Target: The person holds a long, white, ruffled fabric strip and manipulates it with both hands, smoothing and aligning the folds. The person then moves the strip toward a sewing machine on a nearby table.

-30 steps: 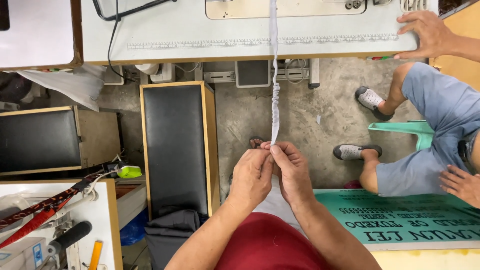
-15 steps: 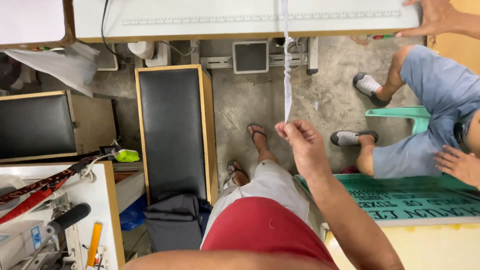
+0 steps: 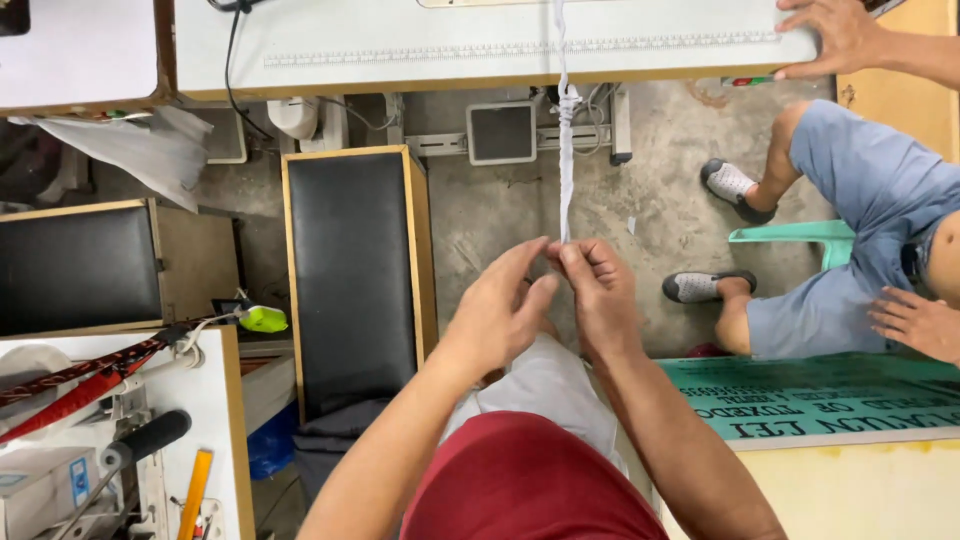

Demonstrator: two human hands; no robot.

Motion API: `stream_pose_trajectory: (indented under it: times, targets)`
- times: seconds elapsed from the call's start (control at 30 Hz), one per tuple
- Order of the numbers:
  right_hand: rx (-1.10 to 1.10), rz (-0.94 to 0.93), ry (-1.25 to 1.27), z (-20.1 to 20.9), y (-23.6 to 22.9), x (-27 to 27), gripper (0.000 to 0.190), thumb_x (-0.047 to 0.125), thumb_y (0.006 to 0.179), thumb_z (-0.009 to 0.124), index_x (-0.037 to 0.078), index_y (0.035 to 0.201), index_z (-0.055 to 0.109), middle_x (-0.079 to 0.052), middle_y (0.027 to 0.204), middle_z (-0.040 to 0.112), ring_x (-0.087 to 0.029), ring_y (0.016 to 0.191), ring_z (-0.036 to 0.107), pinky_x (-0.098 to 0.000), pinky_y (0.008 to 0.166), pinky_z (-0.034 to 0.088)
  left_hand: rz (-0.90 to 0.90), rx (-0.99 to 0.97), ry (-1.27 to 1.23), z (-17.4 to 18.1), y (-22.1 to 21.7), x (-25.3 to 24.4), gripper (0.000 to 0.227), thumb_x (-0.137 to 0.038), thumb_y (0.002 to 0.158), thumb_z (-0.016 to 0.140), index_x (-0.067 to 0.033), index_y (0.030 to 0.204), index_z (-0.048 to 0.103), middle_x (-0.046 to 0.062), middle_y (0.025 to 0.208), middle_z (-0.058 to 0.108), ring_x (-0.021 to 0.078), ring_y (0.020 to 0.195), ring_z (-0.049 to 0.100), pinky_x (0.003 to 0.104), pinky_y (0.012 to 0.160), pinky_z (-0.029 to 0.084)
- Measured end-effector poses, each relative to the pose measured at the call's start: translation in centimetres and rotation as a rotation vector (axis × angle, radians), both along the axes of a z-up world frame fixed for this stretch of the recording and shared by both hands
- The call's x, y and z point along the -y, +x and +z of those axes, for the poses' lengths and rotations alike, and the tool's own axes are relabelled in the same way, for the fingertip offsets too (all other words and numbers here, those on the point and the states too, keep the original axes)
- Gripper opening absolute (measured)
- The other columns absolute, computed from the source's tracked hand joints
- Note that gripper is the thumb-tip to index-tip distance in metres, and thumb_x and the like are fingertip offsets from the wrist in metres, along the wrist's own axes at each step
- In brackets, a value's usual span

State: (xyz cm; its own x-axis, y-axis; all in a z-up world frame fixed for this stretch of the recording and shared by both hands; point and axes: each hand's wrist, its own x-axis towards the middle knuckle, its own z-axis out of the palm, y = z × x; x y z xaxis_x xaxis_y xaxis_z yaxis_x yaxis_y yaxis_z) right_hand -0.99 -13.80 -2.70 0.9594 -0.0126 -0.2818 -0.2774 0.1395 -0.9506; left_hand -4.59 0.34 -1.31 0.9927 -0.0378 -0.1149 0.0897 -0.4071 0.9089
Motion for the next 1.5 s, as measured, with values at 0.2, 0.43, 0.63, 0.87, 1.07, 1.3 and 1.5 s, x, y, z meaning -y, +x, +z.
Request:
stream_pose_trajectory:
  times: [0.2,0.43,0.63,0.87,1.07,1.3,1.5]
  targets:
    - [0.06,0.016,0.006,-1.7,0.0,-0.3,0.016,0.01,0.104,0.064,-0.001,0.093,0.07,-0.004,0.081,0.065,-0.009,0.086,0.06,-0.0251,0.081,0.053,0.163,-0.288,-0.457,-3.3,3.5,1.7,0.036,-0.034,0.096,0.067,-0.0219,0.129,0.072,-0.002,0.114,0.078,0.0162,0.117,0.071,0.035,0.101,0.054]
    - [-0.023,0.141,-0.046,-0.6,1.0,-0.7,0.022,0.015,0.105,0.062,0.005,0.088,0.07,0.003,0.066,0.056,-0.003,0.064,0.046,-0.0195,0.059,0.039,0.27,-0.31,-0.52,-1.5,3.8,0.5,0.025,-0.027,0.098,0.062,-0.0187,0.11,0.082,0.004,0.09,0.079,0.0118,0.097,0.069,0.036,0.089,0.056]
    - [-0.069,0.362,-0.456,-0.2,2.6,1.3,0.026,0.031,0.105,0.062,0.011,0.11,0.078,-0.01,0.096,0.079,-0.017,0.095,0.072,-0.0352,0.083,0.053,0.361,-0.219,-0.412,-1.9,2.0,0.4,0.024,-0.026,0.102,0.061,-0.015,0.105,0.082,0.011,0.089,0.079,0.014,0.092,0.069,0.036,0.083,0.057]
    - [-0.104,0.188,0.165,1.3,0.8,-1.8,0.03,0.009,0.094,0.064,-0.006,0.12,0.069,-0.01,0.093,0.074,-0.011,0.09,0.069,-0.027,0.089,0.056,0.372,-0.137,-0.342,-1.3,0.5,1.7,0.021,-0.024,0.102,0.06,-0.0106,0.099,0.077,0.016,0.083,0.072,0.0213,0.083,0.067,0.042,0.078,0.056]
    - [-0.218,0.05,0.225,3.3,-0.1,-3.1,0.026,0.005,0.091,0.067,-0.008,0.114,0.071,-0.013,0.096,0.071,-0.014,0.089,0.066,-0.0275,0.088,0.055,0.358,-0.052,-0.239,-1.0,0.2,1.9,0.018,-0.023,0.1,0.061,-0.013,0.097,0.076,0.016,0.082,0.069,0.0348,0.085,0.07,0.045,0.078,0.056]
    - [-0.162,-0.033,0.224,-0.3,0.5,-3.1,0.019,0.012,0.097,0.067,-0.006,0.093,0.069,-0.02,0.093,0.074,-0.018,0.088,0.07,-0.0311,0.086,0.057,0.29,0.178,-0.12,-1.1,0.8,2.1,0.016,-0.014,0.099,0.062,-0.012,0.087,0.072,0.012,0.077,0.067,0.0362,0.086,0.068,0.042,0.079,0.056]
    - [0.132,0.011,-0.019,-1.6,-0.1,-1.5,0.022,0.017,0.103,0.064,-0.001,0.091,0.068,-0.018,0.095,0.074,-0.018,0.097,0.067,-0.0323,0.094,0.052,0.165,0.16,-0.079,-3.2,0.1,1.5,0.012,-0.019,0.098,0.065,-0.0169,0.091,0.075,0.008,0.082,0.072,0.0325,0.09,0.071,0.041,0.08,0.057]
